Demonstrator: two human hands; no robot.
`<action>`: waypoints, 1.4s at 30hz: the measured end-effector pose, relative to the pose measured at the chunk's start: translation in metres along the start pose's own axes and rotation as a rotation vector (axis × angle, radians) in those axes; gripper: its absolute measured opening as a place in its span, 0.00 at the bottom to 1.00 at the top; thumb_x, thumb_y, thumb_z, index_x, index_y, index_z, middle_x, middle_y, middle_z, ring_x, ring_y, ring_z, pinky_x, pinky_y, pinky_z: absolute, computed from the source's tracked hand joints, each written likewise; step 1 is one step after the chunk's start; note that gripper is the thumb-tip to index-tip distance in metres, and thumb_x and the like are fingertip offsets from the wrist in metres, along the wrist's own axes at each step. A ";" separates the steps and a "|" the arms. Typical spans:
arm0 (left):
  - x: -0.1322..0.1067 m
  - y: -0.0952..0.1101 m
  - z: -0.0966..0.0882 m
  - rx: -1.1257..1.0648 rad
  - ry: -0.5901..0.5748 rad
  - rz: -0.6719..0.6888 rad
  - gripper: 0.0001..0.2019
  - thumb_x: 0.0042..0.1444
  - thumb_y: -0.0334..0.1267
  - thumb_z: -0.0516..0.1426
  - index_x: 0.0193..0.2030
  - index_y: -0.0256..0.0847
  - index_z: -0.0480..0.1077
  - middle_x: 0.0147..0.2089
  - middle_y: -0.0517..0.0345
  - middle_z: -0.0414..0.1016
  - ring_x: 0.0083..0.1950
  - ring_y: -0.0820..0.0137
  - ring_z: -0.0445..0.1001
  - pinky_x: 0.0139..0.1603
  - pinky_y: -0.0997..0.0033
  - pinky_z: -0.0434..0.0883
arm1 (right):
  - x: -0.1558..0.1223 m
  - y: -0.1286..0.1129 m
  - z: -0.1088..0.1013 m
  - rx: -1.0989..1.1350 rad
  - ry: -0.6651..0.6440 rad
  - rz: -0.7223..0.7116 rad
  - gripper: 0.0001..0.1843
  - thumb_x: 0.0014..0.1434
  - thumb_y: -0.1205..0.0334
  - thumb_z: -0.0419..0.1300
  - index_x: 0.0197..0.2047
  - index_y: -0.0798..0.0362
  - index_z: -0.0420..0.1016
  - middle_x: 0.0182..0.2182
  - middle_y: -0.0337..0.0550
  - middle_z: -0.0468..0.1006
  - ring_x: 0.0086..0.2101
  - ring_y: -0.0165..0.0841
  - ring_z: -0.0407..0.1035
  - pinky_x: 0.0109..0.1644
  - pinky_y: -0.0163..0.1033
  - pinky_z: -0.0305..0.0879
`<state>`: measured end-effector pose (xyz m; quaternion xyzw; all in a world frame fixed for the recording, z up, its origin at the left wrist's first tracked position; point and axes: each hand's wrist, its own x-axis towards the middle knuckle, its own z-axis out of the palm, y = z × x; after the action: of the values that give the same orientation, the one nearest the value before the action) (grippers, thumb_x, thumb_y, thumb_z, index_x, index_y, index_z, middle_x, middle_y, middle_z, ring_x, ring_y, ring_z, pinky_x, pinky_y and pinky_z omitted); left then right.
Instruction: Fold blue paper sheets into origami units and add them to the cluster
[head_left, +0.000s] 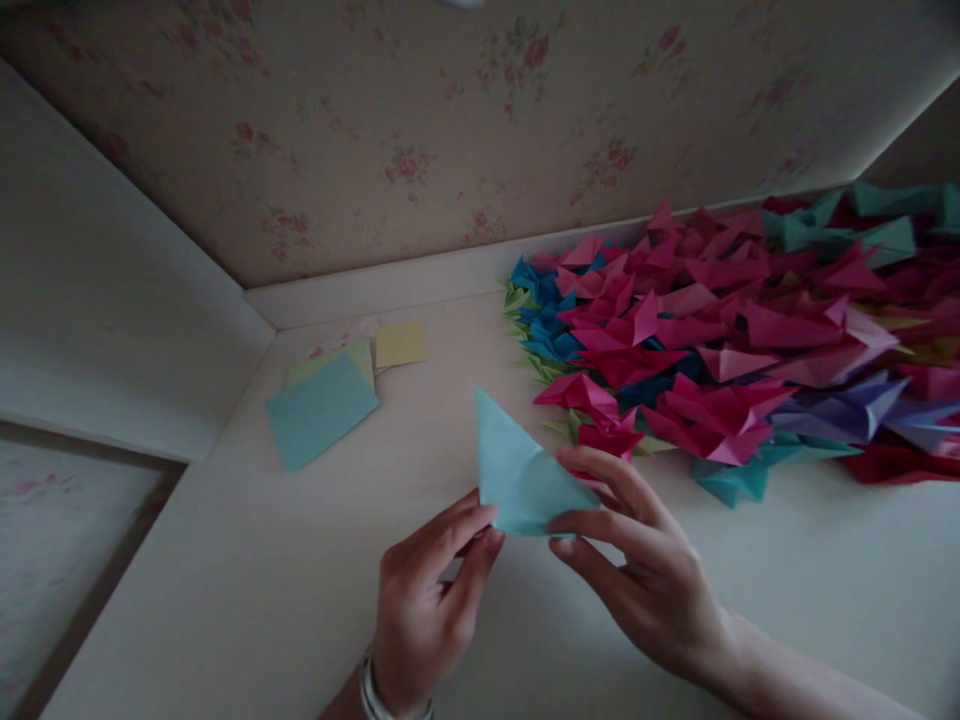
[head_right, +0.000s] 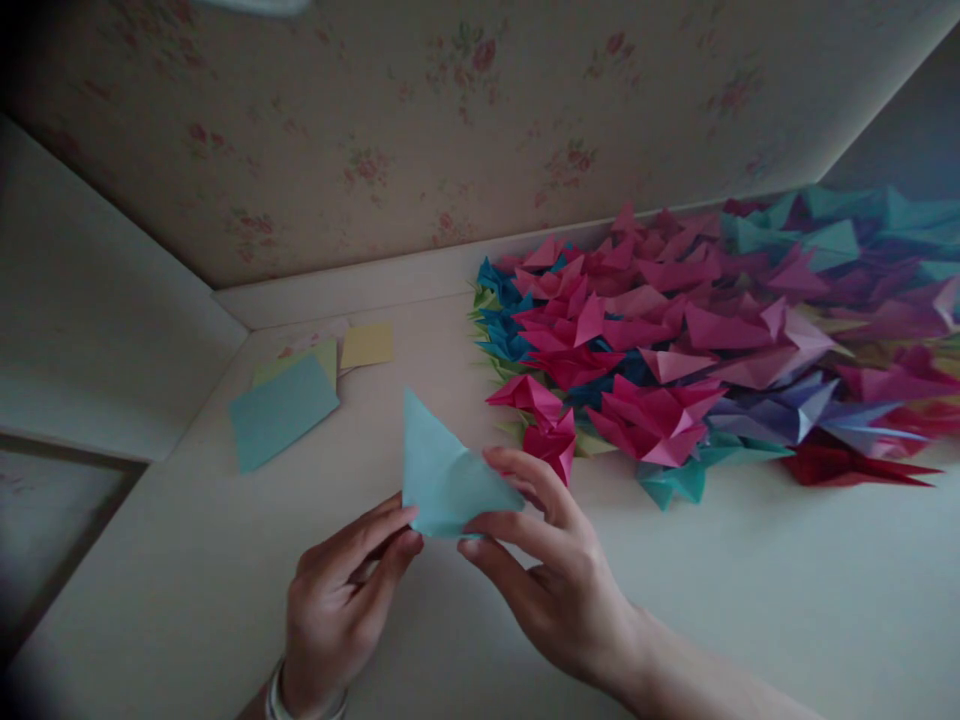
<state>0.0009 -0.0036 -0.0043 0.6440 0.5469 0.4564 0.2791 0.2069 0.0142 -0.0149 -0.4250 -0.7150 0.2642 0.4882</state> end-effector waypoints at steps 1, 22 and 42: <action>0.000 -0.001 0.000 0.019 0.007 0.049 0.15 0.56 0.26 0.63 0.45 0.49 0.82 0.47 0.55 0.86 0.43 0.62 0.85 0.45 0.71 0.80 | 0.001 -0.001 0.000 0.045 -0.008 0.053 0.05 0.62 0.64 0.64 0.37 0.47 0.82 0.57 0.50 0.72 0.54 0.46 0.72 0.55 0.50 0.74; 0.004 0.009 0.006 -0.287 0.146 -0.379 0.10 0.52 0.36 0.67 0.42 0.42 0.80 0.29 0.60 0.85 0.25 0.71 0.81 0.29 0.79 0.80 | 0.012 -0.006 0.006 0.239 -0.008 0.384 0.09 0.63 0.59 0.63 0.31 0.51 0.81 0.41 0.48 0.79 0.41 0.36 0.75 0.43 0.35 0.72; 0.005 0.004 0.003 -0.251 0.037 -0.358 0.05 0.57 0.35 0.65 0.41 0.44 0.80 0.30 0.63 0.85 0.28 0.74 0.82 0.31 0.84 0.78 | 0.006 -0.002 0.013 0.501 0.029 0.616 0.06 0.58 0.59 0.68 0.38 0.49 0.77 0.30 0.39 0.80 0.30 0.29 0.75 0.31 0.28 0.71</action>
<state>0.0053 0.0005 -0.0013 0.4885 0.5963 0.4758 0.4235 0.1931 0.0186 -0.0158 -0.4912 -0.4605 0.5585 0.4845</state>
